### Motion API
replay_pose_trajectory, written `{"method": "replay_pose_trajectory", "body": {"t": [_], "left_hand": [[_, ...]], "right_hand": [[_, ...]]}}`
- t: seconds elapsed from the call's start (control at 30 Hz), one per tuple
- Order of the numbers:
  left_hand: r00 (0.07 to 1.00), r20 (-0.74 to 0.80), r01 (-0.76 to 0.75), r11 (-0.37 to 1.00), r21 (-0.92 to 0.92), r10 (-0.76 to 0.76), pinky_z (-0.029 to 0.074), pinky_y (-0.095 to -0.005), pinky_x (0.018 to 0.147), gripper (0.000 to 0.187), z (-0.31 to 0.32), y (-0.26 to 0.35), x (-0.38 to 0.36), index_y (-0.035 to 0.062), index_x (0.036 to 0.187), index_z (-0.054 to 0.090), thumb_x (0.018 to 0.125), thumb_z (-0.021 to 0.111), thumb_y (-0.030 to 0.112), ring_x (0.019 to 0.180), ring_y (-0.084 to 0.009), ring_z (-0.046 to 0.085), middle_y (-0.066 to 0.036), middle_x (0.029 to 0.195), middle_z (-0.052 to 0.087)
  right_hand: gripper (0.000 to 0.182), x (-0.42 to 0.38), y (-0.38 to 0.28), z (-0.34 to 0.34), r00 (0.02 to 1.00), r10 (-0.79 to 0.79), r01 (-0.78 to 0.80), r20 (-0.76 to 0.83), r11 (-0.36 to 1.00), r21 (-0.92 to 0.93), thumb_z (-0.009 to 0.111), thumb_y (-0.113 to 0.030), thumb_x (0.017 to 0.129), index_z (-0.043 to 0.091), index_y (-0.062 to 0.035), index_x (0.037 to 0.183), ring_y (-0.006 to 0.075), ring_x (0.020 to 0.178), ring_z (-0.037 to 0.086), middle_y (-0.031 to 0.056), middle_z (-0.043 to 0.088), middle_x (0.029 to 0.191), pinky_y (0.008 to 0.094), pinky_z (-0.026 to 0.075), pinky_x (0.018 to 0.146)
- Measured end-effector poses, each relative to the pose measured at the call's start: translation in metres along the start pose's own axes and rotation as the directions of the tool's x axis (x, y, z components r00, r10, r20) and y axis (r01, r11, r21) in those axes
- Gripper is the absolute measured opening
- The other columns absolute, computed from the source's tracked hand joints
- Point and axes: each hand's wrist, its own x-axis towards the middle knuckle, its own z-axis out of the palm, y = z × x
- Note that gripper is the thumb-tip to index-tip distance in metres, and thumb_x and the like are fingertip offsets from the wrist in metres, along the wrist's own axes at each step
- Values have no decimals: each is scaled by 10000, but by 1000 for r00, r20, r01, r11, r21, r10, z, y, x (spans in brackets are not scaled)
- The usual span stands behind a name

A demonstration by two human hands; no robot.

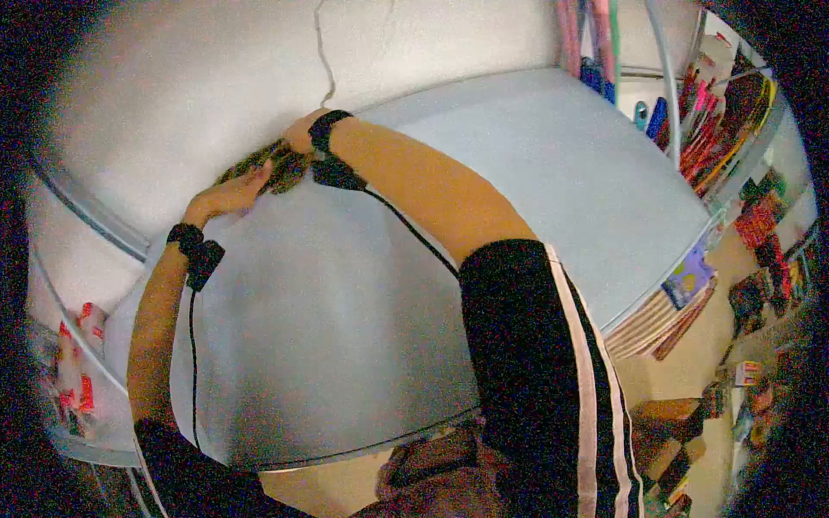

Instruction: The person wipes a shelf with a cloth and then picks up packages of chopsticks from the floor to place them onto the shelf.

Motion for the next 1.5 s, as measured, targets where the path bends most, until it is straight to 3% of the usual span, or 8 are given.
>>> {"method": "replay_pose_trajectory", "body": {"t": [0.1, 0.17, 0.63, 0.77, 1.0, 1.2, 1.37, 1.5], "left_hand": [[999, -34, -21, 997, 74, 23, 100, -341, 1084, 793, 0, 78, 28, 65, 1383, 166, 843, 134, 645, 1334, -268, 118, -167, 1433, 134], [998, -48, -40, 997, 68, 43, 95, -349, 1085, 827, 5, 114, 68, 69, 1385, 158, 822, 137, 674, 1334, -273, 114, -168, 1432, 135], [833, -240, -494, 865, 85, 499, 141, -383, 1076, 842, 42, 378, 280, 171, 1363, 266, 758, 183, 750, 1307, -320, 199, -127, 1401, 267], [901, -324, -327, 942, -76, 287, 40, -476, 1071, 927, 43, 434, 238, 147, 1398, 141, 725, 165, 785, 1333, -348, 33, -167, 1441, 97], [928, -142, -357, 930, -83, 344, 126, -371, 1083, 1094, 25, 423, 214, 52, 1385, 137, 640, 183, 853, 1322, -324, 140, -154, 1440, 110], [912, -272, -328, 944, -30, 308, 198, -358, 1062, 1082, 33, 390, 164, 28, 1350, 255, 642, 232, 846, 1292, -315, 236, -188, 1391, 248], [912, -172, -370, 928, 52, 373, 298, -352, 1009, 1047, 16, 340, 83, 49, 1238, 460, 605, 275, 862, 1211, -310, 383, -171, 1303, 409], [889, -189, -403, 908, 115, 418, 313, -356, 998, 1121, 21, 293, 62, 45, 1290, 385, 545, 340, 882, 1211, -303, 386, -177, 1329, 374]], "right_hand": [[303, -49, 69, 6, 995, 94, -94, -17, 995, -11, 455, -282, 809, 603, -125, 1021, 284, 907, 596, 119, 629, 992, 402, 463, 773], [515, -93, 107, 8, 994, 89, -87, -68, 996, 36, 409, -94, 771, 419, -190, 1277, 322, 916, 568, 154, 594, 1041, 404, 446, 797], [475, -298, 302, 2, 933, 341, -344, -112, 939, -6, 439, -102, 825, 388, -125, 1296, 326, 1008, 534, 183, 541, 1142, 380, 426, 851], [390, -329, 340, 17, 879, 449, -433, -158, 893, 126, 372, -181, 864, 452, -108, 1238, 302, 1140, 459, 128, 487, 1242, 381, 348, 977], [399, -323, 359, 41, 850, 504, -516, -156, 856, -44, 364, -216, 877, 423, -112, 1258, 294, 1167, 435, 137, 465, 1260, 405, 343, 976], [625, -330, 249, 5, 937, 342, -346, -65, 936, -59, 645, -175, 722, 375, -93, 1279, 297, 1133, 466, 169, 477, 1236, 403, 384, 941], [616, -315, 213, 17, 897, 442, -438, -9, 891, 119, 605, -176, 746, 340, -61, 1290, 307, 1084, 496, 178, 501, 1200, 374, 376, 940], [498, -293, 193, 54, 975, 140, -164, -174, 977, -135, 464, -74, 792, 356, -33, 1277, 290, 1117, 465, 178, 462, 1243, 373, 354, 955]]}}
